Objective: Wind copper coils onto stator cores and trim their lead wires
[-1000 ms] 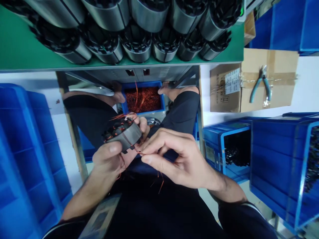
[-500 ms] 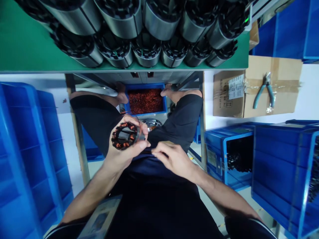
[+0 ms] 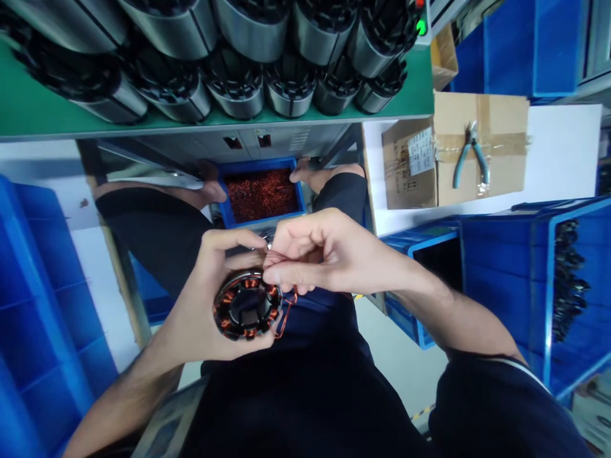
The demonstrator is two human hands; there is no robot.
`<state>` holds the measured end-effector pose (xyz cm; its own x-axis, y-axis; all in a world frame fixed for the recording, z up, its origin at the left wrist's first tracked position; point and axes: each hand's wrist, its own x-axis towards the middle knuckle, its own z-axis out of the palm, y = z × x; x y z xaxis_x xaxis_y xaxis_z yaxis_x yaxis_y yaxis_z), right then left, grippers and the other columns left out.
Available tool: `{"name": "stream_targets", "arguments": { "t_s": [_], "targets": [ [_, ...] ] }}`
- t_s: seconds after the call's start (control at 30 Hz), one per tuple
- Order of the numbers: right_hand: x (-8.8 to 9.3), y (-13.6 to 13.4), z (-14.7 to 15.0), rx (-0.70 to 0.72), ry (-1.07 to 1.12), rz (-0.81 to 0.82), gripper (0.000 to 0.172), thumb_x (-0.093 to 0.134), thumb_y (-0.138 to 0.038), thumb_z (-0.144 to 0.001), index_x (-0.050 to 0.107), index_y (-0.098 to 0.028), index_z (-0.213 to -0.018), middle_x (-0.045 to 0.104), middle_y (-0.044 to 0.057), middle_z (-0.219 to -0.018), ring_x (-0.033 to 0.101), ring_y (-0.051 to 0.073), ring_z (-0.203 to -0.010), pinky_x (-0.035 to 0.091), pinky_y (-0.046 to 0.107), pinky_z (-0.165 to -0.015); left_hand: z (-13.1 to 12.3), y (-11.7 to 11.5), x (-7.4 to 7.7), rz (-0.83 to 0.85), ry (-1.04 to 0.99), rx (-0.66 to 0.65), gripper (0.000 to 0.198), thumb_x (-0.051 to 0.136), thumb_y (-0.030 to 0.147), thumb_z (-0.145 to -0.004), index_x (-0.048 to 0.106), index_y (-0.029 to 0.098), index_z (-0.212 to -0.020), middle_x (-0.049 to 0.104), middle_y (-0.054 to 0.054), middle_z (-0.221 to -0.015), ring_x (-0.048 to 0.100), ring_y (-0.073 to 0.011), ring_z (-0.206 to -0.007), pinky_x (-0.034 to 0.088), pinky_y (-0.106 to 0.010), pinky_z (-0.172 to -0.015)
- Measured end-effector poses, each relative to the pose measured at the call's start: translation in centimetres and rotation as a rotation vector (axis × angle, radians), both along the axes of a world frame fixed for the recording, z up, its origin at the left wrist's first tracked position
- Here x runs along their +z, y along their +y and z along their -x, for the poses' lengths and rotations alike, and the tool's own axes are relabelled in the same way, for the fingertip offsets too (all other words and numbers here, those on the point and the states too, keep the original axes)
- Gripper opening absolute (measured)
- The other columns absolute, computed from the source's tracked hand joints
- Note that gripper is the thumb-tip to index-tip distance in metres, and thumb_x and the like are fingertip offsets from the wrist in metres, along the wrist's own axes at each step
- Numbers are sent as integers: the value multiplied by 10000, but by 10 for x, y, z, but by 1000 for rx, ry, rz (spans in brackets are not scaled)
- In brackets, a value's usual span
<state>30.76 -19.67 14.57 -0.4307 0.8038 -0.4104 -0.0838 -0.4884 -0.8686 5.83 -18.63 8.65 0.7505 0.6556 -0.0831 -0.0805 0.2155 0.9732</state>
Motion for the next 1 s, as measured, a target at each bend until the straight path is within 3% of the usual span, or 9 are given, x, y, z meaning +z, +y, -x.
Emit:
{"name": "stream_targets", "arguments": {
  "t_s": [0.1, 0.27, 0.33, 0.43, 0.53, 0.6, 0.67, 0.8, 1.0],
  "targets": [
    [-3, -3, 0, -34, -66, -66, 304, 1000, -443, -970, 829, -192, -982, 823, 27, -860, 759, 139, -694, 630, 244, -630, 5, -5, -6, -108, -56, 54, 959, 1013, 199, -767, 530, 393, -1573, 858, -1, -1147, 887, -259, -932, 696, -393, -838],
    [-23, -6, -20, -146, -269, -164, 352, 1020, -498, -943, 828, -203, -940, 774, 7, -755, 705, 134, -598, 618, 255, -569, 9, -9, -21, -405, -63, 347, 795, 1039, 232, -706, 692, 356, -1410, 855, 10, -1082, 877, -293, -941, 611, -649, -1239],
    [-26, -8, -28, -241, -405, -256, 304, 1003, -472, -966, 833, -221, -949, 786, 12, -776, 716, 149, -614, 631, 279, -581, 8, -9, -23, -369, -27, 424, 767, 1030, 238, -742, 688, 376, -1415, 840, 5, -1099, 875, -299, -967, 665, -637, -1151],
    [-15, -16, -30, -393, -641, -576, 122, 972, -330, -993, 871, -284, -1044, 849, 44, -947, 810, 213, -826, 711, 365, -752, 4, -7, -20, -355, 17, 494, 711, 1036, 224, -754, 703, 360, -1367, 809, -10, -1143, 864, -274, -993, 729, -499, -903],
    [9, -25, -16, -191, -701, -882, 184, 938, -252, -1014, 889, -334, -1172, 896, 56, -1151, 866, 268, -1035, 744, 418, -898, 1, -4, -13, -344, 25, 545, 701, 1072, 236, -733, 715, 336, -1327, 770, -10, -1131, 846, -252, -993, 726, -454, -849],
    [20, -28, -3, 34, -697, -924, 242, 920, -210, -1026, 889, -336, -1231, 900, 51, -1258, 884, 256, -1033, 748, 389, -900, 0, -4, -9, -303, 15, 564, 680, 1089, 326, -753, 716, 350, -1321, 765, -13, -1123, 834, -270, -1007, 730, -515, -899],
    [21, -29, 5, 112, -690, -894, 286, 909, -173, -1030, 889, -341, -1261, 901, 36, -1248, 888, 231, -986, 746, 347, -894, 0, -5, -5, -257, 18, 567, 655, 1086, 400, -782, 716, 372, -1321, 781, -20, -1149, 826, -290, -1037, 719, -576, -958],
    [-2, -30, 1, 74, -713, -910, 220, 837, -197, -1090, 890, -348, -1241, 892, 10, -1031, 871, 198, -879, 730, 294, -856, -1, -5, -1, -215, 48, 536, 651, 1110, 334, -778, 722, 383, -1299, 799, -11, -1177, 833, -295, -1083, 707, -562, -993],
    [-54, -23, -24, 50, -621, -762, 94, 824, -344, -1112, 916, -332, -1127, 898, 35, -1031, 872, 209, -883, 727, 309, -836, -10, -2, -20, -329, -66, 592, 719, 1140, 324, -731, 718, 333, -1313, 731, 25, -1093, 823, -210, -918, 700, -411, -814]
  ]
}}
